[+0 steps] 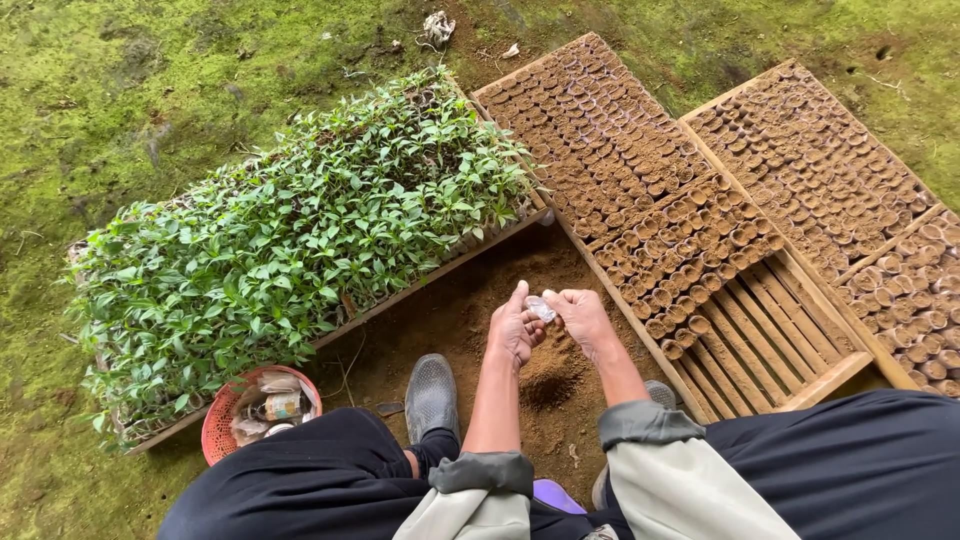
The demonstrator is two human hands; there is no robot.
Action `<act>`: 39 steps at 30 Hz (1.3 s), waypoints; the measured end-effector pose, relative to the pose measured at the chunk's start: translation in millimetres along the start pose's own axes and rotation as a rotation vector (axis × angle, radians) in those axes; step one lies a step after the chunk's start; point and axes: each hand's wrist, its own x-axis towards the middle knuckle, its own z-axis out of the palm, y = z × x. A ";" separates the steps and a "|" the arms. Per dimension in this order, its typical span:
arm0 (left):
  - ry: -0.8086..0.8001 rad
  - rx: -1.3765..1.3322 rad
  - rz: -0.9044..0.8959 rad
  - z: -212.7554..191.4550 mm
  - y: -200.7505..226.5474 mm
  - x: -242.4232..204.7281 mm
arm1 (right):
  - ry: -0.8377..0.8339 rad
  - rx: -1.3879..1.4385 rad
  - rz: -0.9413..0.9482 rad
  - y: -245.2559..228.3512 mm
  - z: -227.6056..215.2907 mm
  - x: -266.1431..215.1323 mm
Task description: Filling small biodegradable seedling pots with soil and arranging them in a tray.
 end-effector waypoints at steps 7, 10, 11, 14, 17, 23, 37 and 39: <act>-0.047 0.021 0.005 -2.7 -8.2 11.3 | 0.024 0.014 -0.045 -5.7 -2.3 -2.6; -0.038 -0.040 0.036 -0.2 -2.0 -0.3 | 0.080 0.045 -0.041 15.7 -10.2 12.4; -0.031 -0.063 0.052 -1.1 -1.7 -0.7 | 0.080 0.052 -0.011 15.1 -12.3 11.1; -0.019 -0.103 0.083 -4.0 0.1 -1.2 | 0.034 0.040 0.035 12.0 -18.8 8.8; -0.017 -0.107 0.111 -3.8 1.2 -3.0 | -0.040 0.021 0.060 12.1 -22.9 7.3; 0.007 -0.021 0.178 5.9 2.9 -17.0 | -0.044 -0.061 0.016 2.1 -13.3 0.8; 0.279 0.638 0.610 20.3 -22.3 -12.8 | 0.248 -0.790 -0.330 43.0 -0.4 27.7; 0.277 0.665 0.636 17.9 -25.2 -7.0 | 0.242 -0.832 -0.357 43.4 1.8 27.8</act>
